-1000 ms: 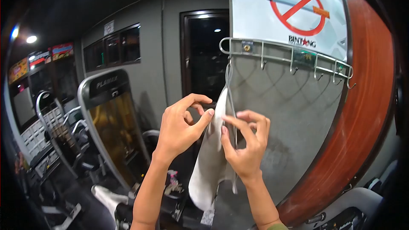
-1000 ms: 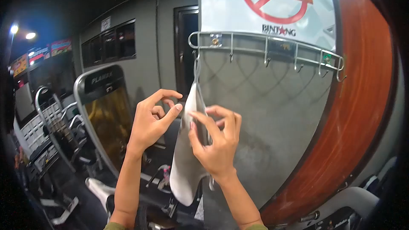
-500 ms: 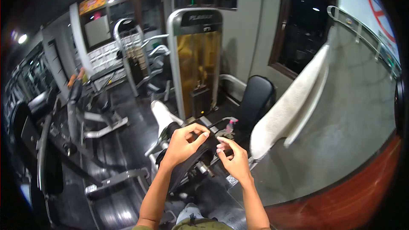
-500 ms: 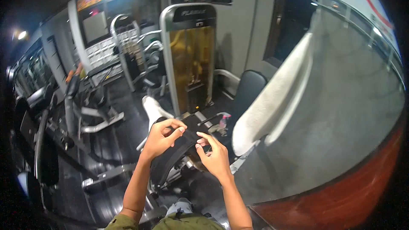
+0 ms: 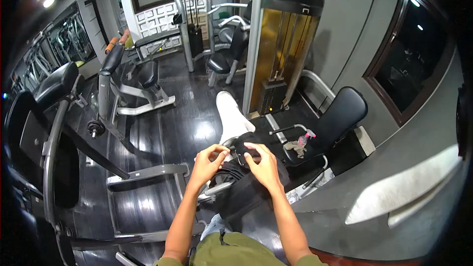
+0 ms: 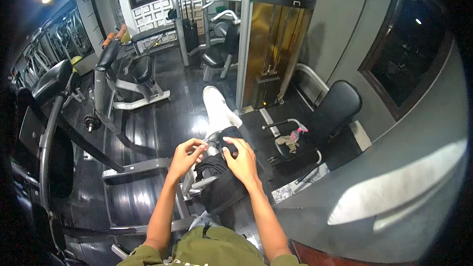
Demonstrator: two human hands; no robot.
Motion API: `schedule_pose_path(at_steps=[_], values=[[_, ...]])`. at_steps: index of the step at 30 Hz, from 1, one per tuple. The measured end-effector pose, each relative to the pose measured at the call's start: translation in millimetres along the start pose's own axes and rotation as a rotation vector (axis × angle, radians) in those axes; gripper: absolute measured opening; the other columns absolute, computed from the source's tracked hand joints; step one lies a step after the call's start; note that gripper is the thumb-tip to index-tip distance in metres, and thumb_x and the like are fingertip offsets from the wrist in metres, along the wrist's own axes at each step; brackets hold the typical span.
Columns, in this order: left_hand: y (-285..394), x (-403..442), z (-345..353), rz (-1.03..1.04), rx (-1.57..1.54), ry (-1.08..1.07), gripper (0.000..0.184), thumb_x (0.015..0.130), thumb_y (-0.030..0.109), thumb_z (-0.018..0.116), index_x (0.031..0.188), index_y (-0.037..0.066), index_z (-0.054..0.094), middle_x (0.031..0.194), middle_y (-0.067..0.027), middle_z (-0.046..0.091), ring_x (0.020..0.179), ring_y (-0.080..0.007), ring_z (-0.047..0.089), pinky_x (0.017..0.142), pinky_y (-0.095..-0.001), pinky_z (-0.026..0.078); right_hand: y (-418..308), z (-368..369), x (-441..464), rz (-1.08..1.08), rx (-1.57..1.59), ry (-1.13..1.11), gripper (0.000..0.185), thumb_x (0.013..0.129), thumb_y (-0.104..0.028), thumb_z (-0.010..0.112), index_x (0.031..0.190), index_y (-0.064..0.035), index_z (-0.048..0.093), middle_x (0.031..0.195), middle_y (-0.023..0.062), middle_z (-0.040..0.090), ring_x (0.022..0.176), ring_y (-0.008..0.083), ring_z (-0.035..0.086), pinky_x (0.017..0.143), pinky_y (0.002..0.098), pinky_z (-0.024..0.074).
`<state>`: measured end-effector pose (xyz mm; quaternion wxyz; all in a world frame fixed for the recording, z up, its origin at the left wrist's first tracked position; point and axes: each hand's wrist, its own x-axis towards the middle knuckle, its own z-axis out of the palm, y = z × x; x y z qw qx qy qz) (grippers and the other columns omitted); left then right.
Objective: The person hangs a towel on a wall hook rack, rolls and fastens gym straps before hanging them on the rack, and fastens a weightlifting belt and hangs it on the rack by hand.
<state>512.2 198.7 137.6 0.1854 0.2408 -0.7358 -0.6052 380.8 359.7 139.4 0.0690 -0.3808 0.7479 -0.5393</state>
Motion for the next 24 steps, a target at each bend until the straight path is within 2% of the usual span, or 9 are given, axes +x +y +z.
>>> schedule_pose_path(at_steps=[1, 3, 5, 8, 9, 13, 16, 19, 24], values=[[-7, 14, -2, -0.016, 0.044, 0.019, 0.016, 0.097, 0.014, 0.067, 0.109, 0.004, 0.071, 0.098, -0.0035, 0.072, 0.081, -0.0096, 0.064, 0.07, -0.0258, 0.054, 8, 11, 15, -0.015, -0.07, 0.015, 0.031, 0.089, -0.012, 0.072, 0.119, -0.0068, 0.07, 0.12, 0.0134, 0.068, 0.109, 0.0286, 0.066, 0.086, 0.0379, 0.0567], [-31, 39, -2, 0.133, 0.14, 0.058, 0.02, 0.092, 0.011, 0.071, 0.111, 0.005, 0.07, 0.1, -0.0034, 0.072, 0.087, -0.0128, 0.065, 0.075, -0.029, 0.055, 37, 36, 41, -0.07, -0.233, 0.038, 0.036, 0.083, -0.015, 0.074, 0.119, -0.0105, 0.069, 0.124, 0.0144, 0.065, 0.12, 0.0344, 0.057, 0.102, 0.0452, 0.0458], [-60, 61, -2, 0.128, 0.172, 0.041, 0.039, 0.082, 0.012, 0.079, 0.118, 0.006, 0.066, 0.115, -0.0057, 0.068, 0.092, -0.0183, 0.067, 0.079, -0.0337, 0.055, 39, 51, 58, -0.033, -0.473, 0.003, 0.044, 0.081, -0.017, 0.076, 0.124, -0.0148, 0.067, 0.131, 0.0131, 0.058, 0.125, 0.0322, 0.052, 0.099, 0.0471, 0.0438], [-76, 80, 6, 0.134, 0.358, 0.041, 0.049, 0.074, 0.015, 0.083, 0.12, 0.011, 0.066, 0.119, -0.0084, 0.064, 0.101, -0.0283, 0.063, 0.086, -0.0394, 0.052, 44, 63, 71, 0.073, -0.653, -0.138, 0.051, 0.077, -0.021, 0.079, 0.127, -0.0202, 0.065, 0.135, 0.0108, 0.052, 0.126, 0.0286, 0.051, 0.094, 0.0463, 0.0414], [-82, 87, 8, 0.114, 0.353, 0.032, 0.049, 0.074, 0.015, 0.083, 0.12, 0.011, 0.066, 0.119, -0.0084, 0.064, 0.101, -0.0283, 0.063, 0.086, -0.0394, 0.052, 44, 64, 73, 0.09, -0.655, -0.154, 0.051, 0.077, -0.021, 0.079, 0.127, -0.0202, 0.065, 0.135, 0.0108, 0.052, 0.126, 0.0286, 0.051, 0.094, 0.0463, 0.0414], [-106, 109, 7, 0.178, 0.519, -0.015, 0.033, 0.075, 0.018, 0.082, 0.105, 0.012, 0.07, 0.118, -0.0074, 0.066, 0.107, -0.0315, 0.058, 0.094, -0.0434, 0.047, 45, 65, 71, 0.152, -0.688, -0.108, 0.047, 0.074, -0.02, 0.081, 0.12, -0.0209, 0.069, 0.132, 0.0114, 0.052, 0.123, 0.0303, 0.055, 0.088, 0.0451, 0.0431], [-108, 120, -1, 0.286, 0.446, -0.083, 0.018, 0.079, 0.014, 0.074, 0.094, 0.007, 0.066, 0.107, -0.0081, 0.07, 0.104, -0.0301, 0.062, 0.093, -0.0415, 0.047, 43, 67, 71, 0.106, -0.689, -0.026, 0.035, 0.079, -0.025, 0.08, 0.113, -0.0228, 0.073, 0.125, 0.0059, 0.056, 0.109, 0.0244, 0.059, 0.086, 0.0408, 0.0419], [-92, 119, -16, 0.222, 0.327, -0.067, 0.017, 0.079, 0.013, 0.073, 0.092, 0.006, 0.064, 0.106, -0.0091, 0.07, 0.103, -0.03, 0.063, 0.092, -0.0408, 0.047, 41, 65, 71, 0.156, -0.654, -0.039, 0.028, 0.082, -0.027, 0.078, 0.109, -0.0225, 0.075, 0.123, 0.005, 0.058, 0.11, 0.0237, 0.06, 0.086, 0.0398, 0.0411], [-53, 122, -31, 0.459, 0.475, -0.008, 0.015, 0.08, 0.011, 0.075, 0.09, 0.007, 0.065, 0.094, -0.0065, 0.072, 0.094, -0.028, 0.065, 0.091, -0.0413, 0.048, 28, 58, 76, 0.224, -0.477, 0.006, 0.019, 0.085, -0.025, 0.077, 0.103, -0.0179, 0.079, 0.122, 0.009, 0.064, 0.113, 0.0256, 0.062, 0.087, 0.0394, 0.0412]])
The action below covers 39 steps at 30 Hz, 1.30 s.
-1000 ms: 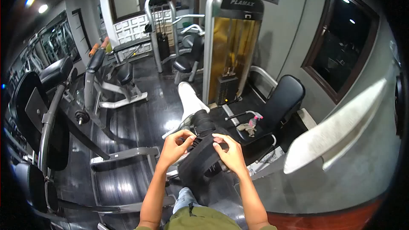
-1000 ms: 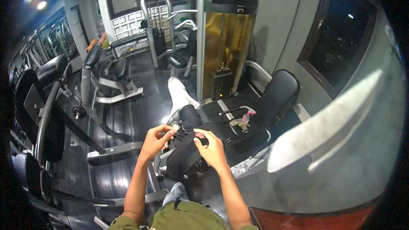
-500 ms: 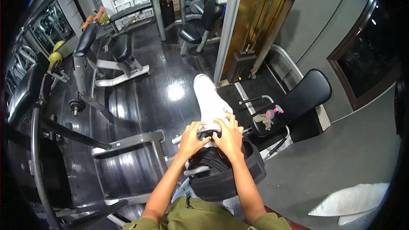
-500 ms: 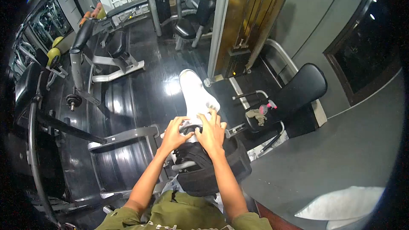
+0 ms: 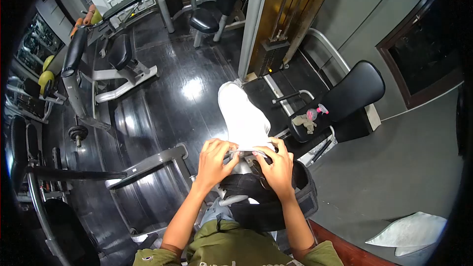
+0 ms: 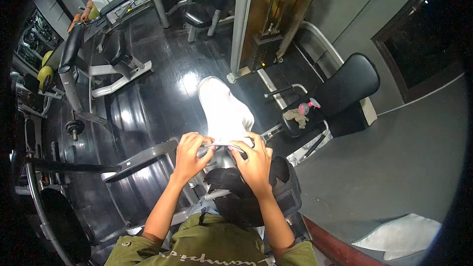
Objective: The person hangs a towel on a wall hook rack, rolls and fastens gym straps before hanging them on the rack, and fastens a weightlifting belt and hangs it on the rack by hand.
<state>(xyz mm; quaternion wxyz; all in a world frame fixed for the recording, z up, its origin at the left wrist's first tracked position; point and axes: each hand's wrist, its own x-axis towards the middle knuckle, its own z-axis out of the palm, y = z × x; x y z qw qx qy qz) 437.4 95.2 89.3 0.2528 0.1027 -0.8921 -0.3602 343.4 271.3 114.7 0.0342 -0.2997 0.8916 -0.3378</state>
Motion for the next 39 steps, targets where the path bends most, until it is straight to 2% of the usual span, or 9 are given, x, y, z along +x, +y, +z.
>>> schedule_pose_path(at_steps=[5, 8, 11, 15, 19, 22, 29, 33, 39], values=[[17, 20, -21, 0.177, 0.144, 0.113, 0.015, 0.077, 0.016, 0.082, 0.081, 0.009, 0.07, 0.083, -0.0028, 0.07, 0.081, -0.0221, 0.062, 0.092, -0.0423, 0.047, 0, -7, 11, -0.085, 0.029, 0.092, 0.017, 0.09, -0.02, 0.073, 0.104, -0.0112, 0.078, 0.109, 0.0084, 0.071, 0.101, 0.0259, 0.066, 0.084, 0.0376, 0.0451], [22, 27, -28, 0.187, 0.143, 0.143, 0.014, 0.077, 0.017, 0.083, 0.081, 0.01, 0.071, 0.079, -0.0009, 0.07, 0.08, -0.0209, 0.062, 0.087, -0.0395, 0.047, -7, -15, 24, -0.139, 0.138, 0.109, 0.016, 0.093, -0.015, 0.07, 0.104, -0.004, 0.074, 0.094, 0.0129, 0.073, 0.078, 0.0295, 0.069, 0.07, 0.0343, 0.0515], [23, 31, -33, 0.195, 0.127, 0.154, 0.012, 0.077, 0.015, 0.082, 0.082, 0.01, 0.073, 0.079, 0.0, 0.071, 0.077, -0.0206, 0.062, 0.079, -0.0353, 0.045, -16, -21, 32, -0.027, 0.22, 0.078, 0.018, 0.094, -0.022, 0.068, 0.106, -0.0105, 0.074, 0.099, 0.011, 0.074, 0.091, 0.0342, 0.07, 0.08, 0.0417, 0.0523], [21, 31, -42, 0.124, 0.109, 0.095, 0.011, 0.077, 0.011, 0.081, 0.086, 0.009, 0.075, 0.08, -0.0016, 0.071, 0.074, -0.0205, 0.063, 0.074, -0.0318, 0.045, -25, -28, 42, -0.094, 0.162, 0.128, 0.017, 0.094, -0.02, 0.067, 0.108, -0.0125, 0.072, 0.097, 0.0121, 0.074, 0.089, 0.0368, 0.07, 0.076, 0.0425, 0.0538], [9, 29, -39, 0.065, -0.066, 0.181, 0.017, 0.075, 0.008, 0.082, 0.091, 0.006, 0.075, 0.087, -0.0057, 0.071, 0.075, -0.0198, 0.063, 0.074, -0.032, 0.047, -28, -36, 48, -0.122, 0.185, 0.115, 0.017, 0.096, -0.022, 0.066, 0.109, -0.0135, 0.072, 0.099, 0.0116, 0.072, 0.09, 0.0368, 0.069, 0.076, 0.0425, 0.054], [2, 23, -31, -0.127, -0.378, 0.172, 0.017, 0.078, 0.0, 0.08, 0.094, 0.001, 0.075, 0.09, -0.007, 0.069, 0.081, -0.0137, 0.066, 0.074, -0.0274, 0.052, -31, -39, 54, -0.202, 0.191, 0.096, 0.018, 0.096, -0.022, 0.066, 0.11, -0.0128, 0.073, 0.097, 0.011, 0.07, 0.088, 0.0363, 0.068, 0.075, 0.0422, 0.0534], [-2, 16, -21, -0.309, -0.678, 0.223, 0.01, 0.084, 0.003, 0.079, 0.092, -0.001, 0.074, 0.091, -0.0044, 0.069, 0.083, -0.0106, 0.065, 0.08, -0.025, 0.05, -50, -59, 73, -0.341, 0.175, 0.061, 0.018, 0.094, -0.021, 0.068, 0.11, -0.0127, 0.074, 0.089, 0.0094, 0.063, 0.083, 0.0324, 0.065, 0.073, 0.0413, 0.0508], [4, 26, -30, -0.362, -0.904, 0.338, 0.016, 0.089, 0.01, 0.08, 0.098, 0.001, 0.071, 0.092, 0.0006, 0.067, 0.085, -0.0071, 0.061, 0.078, -0.0237, 0.046, -68, -80, 83, -0.412, 0.087, 0.07, 0.018, 0.092, -0.02, 0.071, 0.109, -0.0133, 0.075, 0.084, 0.0089, 0.059, 0.077, 0.0291, 0.063, 0.071, 0.0406, 0.0492], [32, 54, -67, -0.126, -0.896, 0.478, 0.023, 0.098, 0.023, 0.071, 0.108, 0.004, 0.063, 0.092, 0.0027, 0.06, 0.085, -0.0062, 0.051, 0.078, -0.0252, 0.042, -96, -122, 88, -0.586, -0.008, 0.17, 0.021, 0.086, -0.024, 0.076, 0.106, -0.0162, 0.077, 0.077, 0.0061, 0.05, 0.069, 0.0233, 0.056, 0.066, 0.0382, 0.0481]])
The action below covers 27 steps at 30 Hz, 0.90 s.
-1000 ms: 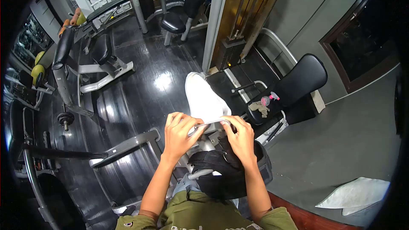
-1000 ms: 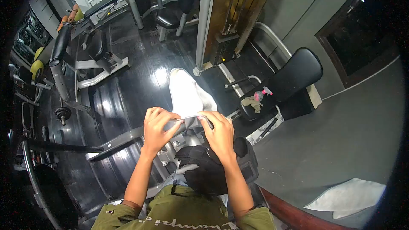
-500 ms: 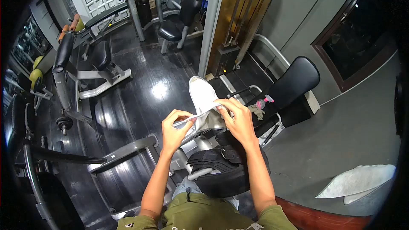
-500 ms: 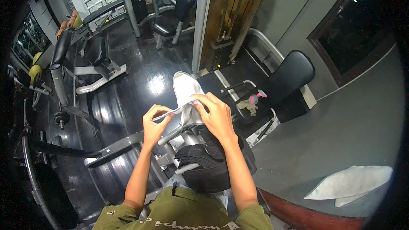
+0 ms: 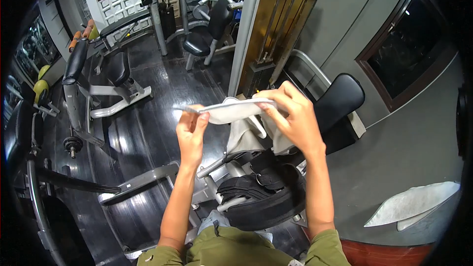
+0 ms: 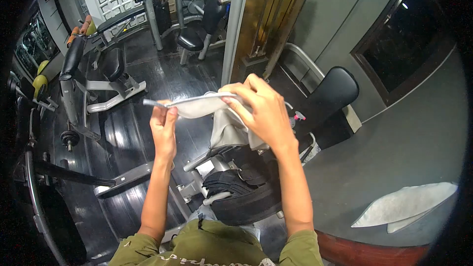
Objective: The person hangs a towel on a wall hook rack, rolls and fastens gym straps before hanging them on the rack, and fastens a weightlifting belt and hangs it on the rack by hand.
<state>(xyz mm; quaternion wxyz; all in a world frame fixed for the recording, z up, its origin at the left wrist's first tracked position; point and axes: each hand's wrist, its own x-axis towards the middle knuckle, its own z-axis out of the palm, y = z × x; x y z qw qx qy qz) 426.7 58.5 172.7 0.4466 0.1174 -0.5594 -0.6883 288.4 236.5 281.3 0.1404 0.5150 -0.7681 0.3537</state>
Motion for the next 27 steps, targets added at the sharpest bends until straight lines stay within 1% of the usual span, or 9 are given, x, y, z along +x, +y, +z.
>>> schedule_pose_path(at_steps=[6, 7, 10, 11, 12, 15, 19, 21, 27], values=[[57, 40, 19, 0.186, 0.022, -0.219, 0.018, 0.102, 0.023, 0.064, 0.112, 0.008, 0.061, 0.086, 0.0053, 0.057, 0.077, -0.0029, 0.046, 0.068, -0.0203, 0.035, -24, -56, 15, -0.181, -0.25, 0.056, 0.037, 0.076, -0.032, 0.084, 0.107, -0.016, 0.074, 0.079, 0.0047, 0.051, 0.074, 0.0246, 0.058, 0.065, 0.0385, 0.0496], [67, 44, 28, 0.215, 0.036, -0.216, 0.015, 0.104, 0.021, 0.062, 0.112, 0.008, 0.06, 0.086, 0.0054, 0.058, 0.076, -0.0018, 0.044, 0.068, -0.0191, 0.034, -25, -64, 15, -0.154, -0.255, 0.052, 0.038, 0.078, -0.034, 0.083, 0.109, -0.0141, 0.074, 0.083, 0.0052, 0.059, 0.072, 0.0252, 0.061, 0.065, 0.0389, 0.05], [93, 51, 45, 0.305, 0.061, -0.217, 0.014, 0.105, 0.019, 0.059, 0.111, 0.007, 0.06, 0.088, 0.0044, 0.06, 0.078, -0.0018, 0.045, 0.068, -0.0194, 0.034, -29, -87, 8, -0.062, -0.138, -0.013, 0.039, 0.08, -0.038, 0.082, 0.107, -0.0118, 0.074, 0.081, 0.0064, 0.067, 0.066, 0.0264, 0.063, 0.064, 0.038, 0.0505], [100, 54, 54, 0.393, 0.068, -0.198, 0.014, 0.106, 0.019, 0.058, 0.11, 0.006, 0.06, 0.089, 0.0038, 0.061, 0.079, -0.0021, 0.046, 0.069, -0.0196, 0.035, -23, -92, 4, -0.055, -0.073, -0.034, 0.036, 0.085, -0.038, 0.08, 0.102, -0.0074, 0.074, 0.072, 0.01, 0.067, 0.057, 0.0249, 0.058, 0.06, 0.0352, 0.0476], [107, 55, 60, 0.381, 0.039, -0.198, 0.016, 0.106, 0.021, 0.059, 0.109, 0.005, 0.06, 0.087, 0.0033, 0.061, 0.078, -0.0028, 0.047, 0.068, -0.0204, 0.037, -28, -102, -1, -0.061, -0.074, -0.024, 0.036, 0.085, -0.038, 0.08, 0.102, -0.0074, 0.074, 0.072, 0.01, 0.067, 0.057, 0.0249, 0.058, 0.06, 0.0352, 0.0476], [134, 43, 72, 0.352, 0.04, -0.228, 0.018, 0.105, 0.022, 0.06, 0.109, 0.005, 0.06, 0.086, 0.0023, 0.061, 0.075, -0.0031, 0.047, 0.066, -0.0209, 0.038, -45, -127, -20, 0.167, 0.011, -0.209, 0.033, 0.09, -0.034, 0.076, 0.095, -0.0013, 0.075, 0.062, 0.0131, 0.058, 0.053, 0.0161, 0.044, 0.052, 0.0328, 0.0386], [160, 23, 84, 0.274, 0.133, -0.297, 0.02, 0.104, 0.021, 0.063, 0.109, 0.003, 0.062, 0.085, 0.0002, 0.065, 0.074, -0.0029, 0.049, 0.064, -0.0206, 0.039, -46, -150, -55, 0.217, 0.184, -0.265, 0.039, 0.093, -0.035, 0.073, 0.104, 0.0017, 0.075, 0.072, 0.0106, 0.069, 0.061, 0.0121, 0.058, 0.059, 0.0287, 0.0456], [177, 4, 89, 0.207, 0.181, -0.348, 0.018, 0.103, 0.019, 0.063, 0.107, 0.001, 0.064, 0.083, 0.0, 0.067, 0.075, -0.0023, 0.052, 0.066, -0.0204, 0.041, -45, -161, -75, 0.244, 0.209, -0.285, 0.04, 0.094, -0.036, 0.071, 0.105, 0.0021, 0.075, 0.072, 0.0106, 0.069, 0.063, 0.0113, 0.058, 0.06, 0.029, 0.0459], [186, -59, 106, 0.263, 0.322, -0.422, 0.017, 0.101, 0.017, 0.065, 0.103, 0.001, 0.066, 0.08, 0.0018, 0.067, 0.073, -0.0015, 0.054, 0.066, -0.0205, 0.042, -32, -190, -162, 0.32, 0.408, -0.393, 0.046, 0.097, -0.041, 0.068, 0.108, 0.0028, 0.074, 0.078, 0.0081, 0.072, 0.074, 0.0089, 0.06, 0.072, 0.0279, 0.0497]])
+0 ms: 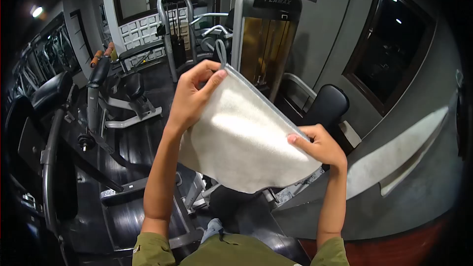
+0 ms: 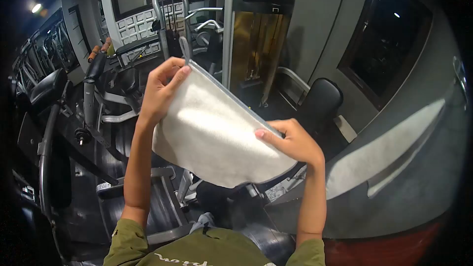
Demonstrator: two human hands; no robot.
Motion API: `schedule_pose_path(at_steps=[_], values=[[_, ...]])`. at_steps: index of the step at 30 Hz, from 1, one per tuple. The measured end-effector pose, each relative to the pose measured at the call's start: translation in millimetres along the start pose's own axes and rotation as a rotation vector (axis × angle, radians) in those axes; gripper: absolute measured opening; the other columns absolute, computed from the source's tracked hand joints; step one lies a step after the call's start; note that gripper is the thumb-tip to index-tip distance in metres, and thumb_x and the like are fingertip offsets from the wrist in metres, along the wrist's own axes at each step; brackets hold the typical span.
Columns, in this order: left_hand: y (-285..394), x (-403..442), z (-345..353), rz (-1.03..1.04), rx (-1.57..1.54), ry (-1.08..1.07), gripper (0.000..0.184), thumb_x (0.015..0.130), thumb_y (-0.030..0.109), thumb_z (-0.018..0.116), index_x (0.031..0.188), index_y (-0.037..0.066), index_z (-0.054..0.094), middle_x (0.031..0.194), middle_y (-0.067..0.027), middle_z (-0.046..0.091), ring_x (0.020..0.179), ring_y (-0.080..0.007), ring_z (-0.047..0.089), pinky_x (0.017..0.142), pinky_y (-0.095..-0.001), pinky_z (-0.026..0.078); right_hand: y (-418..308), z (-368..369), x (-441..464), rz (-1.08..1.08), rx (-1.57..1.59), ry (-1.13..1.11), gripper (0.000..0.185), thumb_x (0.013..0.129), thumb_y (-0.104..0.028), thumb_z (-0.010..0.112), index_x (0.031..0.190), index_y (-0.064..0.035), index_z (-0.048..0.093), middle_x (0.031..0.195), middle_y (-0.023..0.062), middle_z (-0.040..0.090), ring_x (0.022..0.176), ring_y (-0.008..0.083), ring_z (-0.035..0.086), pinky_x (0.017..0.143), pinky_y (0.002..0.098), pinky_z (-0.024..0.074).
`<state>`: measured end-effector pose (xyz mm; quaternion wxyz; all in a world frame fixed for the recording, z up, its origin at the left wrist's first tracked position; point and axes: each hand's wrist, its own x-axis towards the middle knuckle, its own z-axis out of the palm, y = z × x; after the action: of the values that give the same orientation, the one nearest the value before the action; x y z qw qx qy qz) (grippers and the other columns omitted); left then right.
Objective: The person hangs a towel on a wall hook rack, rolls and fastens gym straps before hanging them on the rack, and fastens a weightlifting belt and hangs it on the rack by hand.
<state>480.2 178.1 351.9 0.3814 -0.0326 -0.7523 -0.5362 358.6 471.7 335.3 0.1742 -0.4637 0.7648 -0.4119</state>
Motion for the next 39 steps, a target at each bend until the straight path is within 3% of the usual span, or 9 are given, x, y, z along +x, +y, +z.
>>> schedule_pose_path(at_steps=[5, 11, 16, 22, 27, 28, 35, 37, 39], values=[[32, -48, 46, -0.019, 0.094, -0.071, 0.018, 0.098, 0.017, 0.07, 0.102, -0.001, 0.068, 0.071, 0.0047, 0.059, 0.068, -0.0004, 0.048, 0.06, -0.0192, 0.038, 32, 8, -87, 0.059, 0.046, 0.008, 0.042, 0.098, -0.039, 0.068, 0.106, 0.0014, 0.075, 0.075, 0.0094, 0.072, 0.069, 0.0099, 0.061, 0.067, 0.0294, 0.049], [93, -83, 110, 0.063, 0.094, -0.226, 0.014, 0.096, 0.013, 0.071, 0.102, 0.0, 0.071, 0.065, 0.0035, 0.057, 0.054, 0.0009, 0.034, 0.045, -0.0242, 0.021, 18, -8, -192, 0.166, -0.054, 0.133, 0.036, 0.095, -0.035, 0.071, 0.104, -0.0004, 0.075, 0.074, 0.0103, 0.071, 0.066, 0.0121, 0.061, 0.064, 0.0294, 0.0484], [115, -87, 174, 0.222, -0.034, -0.349, 0.016, 0.095, 0.013, 0.073, 0.1, -0.002, 0.072, 0.08, -0.0017, 0.067, 0.057, -0.0003, 0.041, 0.044, -0.0218, 0.027, -7, -22, -257, 0.293, -0.113, 0.333, 0.033, 0.088, -0.032, 0.076, 0.102, -0.0021, 0.076, 0.081, 0.0109, 0.073, 0.071, 0.0161, 0.066, 0.067, 0.0297, 0.0509], [149, -99, 239, 0.304, -0.215, -0.559, 0.013, 0.094, 0.006, 0.073, 0.097, -0.007, 0.069, 0.09, -0.0034, 0.065, 0.058, 0.0027, 0.042, 0.044, -0.0191, 0.028, -45, -31, -302, 0.043, -0.222, 0.765, 0.037, 0.084, -0.021, 0.08, 0.119, -0.0096, 0.073, 0.102, 0.0047, 0.073, 0.095, 0.0152, 0.069, 0.068, 0.0291, 0.0568], [172, -108, 286, 0.41, -0.315, -0.645, 0.013, 0.091, 0.008, 0.076, 0.093, -0.004, 0.072, 0.086, -0.0018, 0.069, 0.059, 0.0021, 0.044, 0.045, -0.0191, 0.029, -72, -45, -305, -0.152, -0.272, 1.071, 0.03, 0.085, -0.016, 0.08, 0.113, -0.0087, 0.076, 0.094, 0.0046, 0.074, 0.087, 0.0126, 0.07, 0.061, 0.0242, 0.0531], [180, -108, 287, 0.371, -0.263, -0.686, 0.019, 0.091, 0.017, 0.076, 0.096, -0.001, 0.073, 0.086, -0.0061, 0.071, 0.068, -0.0094, 0.058, 0.051, -0.0249, 0.041, -73, -50, -304, -0.196, -0.251, 1.137, 0.027, 0.085, -0.015, 0.08, 0.111, -0.0082, 0.076, 0.092, 0.0045, 0.074, 0.084, 0.0118, 0.071, 0.06, 0.0234, 0.0523], [192, -99, 305, 0.567, -0.169, -0.515, 0.019, 0.091, 0.019, 0.075, 0.093, 0.0, 0.073, 0.084, -0.0103, 0.07, 0.063, -0.0185, 0.057, 0.052, -0.0293, 0.042, -76, -83, -287, -0.245, -0.031, 1.094, 0.016, 0.089, -0.015, 0.078, 0.099, -0.0025, 0.075, 0.089, 0.0027, 0.072, 0.078, 0.009, 0.069, 0.055, 0.0215, 0.053], [198, -88, 308, 0.569, -0.177, -0.469, 0.02, 0.091, 0.021, 0.076, 0.093, 0.001, 0.073, 0.079, -0.0096, 0.068, 0.054, -0.0147, 0.049, 0.048, -0.0292, 0.037, -82, -97, -280, -0.267, -0.025, 1.066, 0.017, 0.091, -0.017, 0.076, 0.098, -0.0015, 0.073, 0.089, 0.0027, 0.071, 0.079, 0.0084, 0.068, 0.055, 0.0221, 0.0542], [202, -71, 309, 0.566, -0.191, -0.403, 0.016, 0.091, 0.015, 0.077, 0.096, 0.0, 0.074, 0.072, 0.0004, 0.066, 0.048, 0.0005, 0.03, 0.043, -0.0236, 0.021, -88, -113, -267, -0.267, 0.0, 1.052, 0.019, 0.092, -0.018, 0.075, 0.101, -0.002, 0.072, 0.089, 0.0025, 0.071, 0.078, 0.0078, 0.068, 0.056, 0.023, 0.0551]])
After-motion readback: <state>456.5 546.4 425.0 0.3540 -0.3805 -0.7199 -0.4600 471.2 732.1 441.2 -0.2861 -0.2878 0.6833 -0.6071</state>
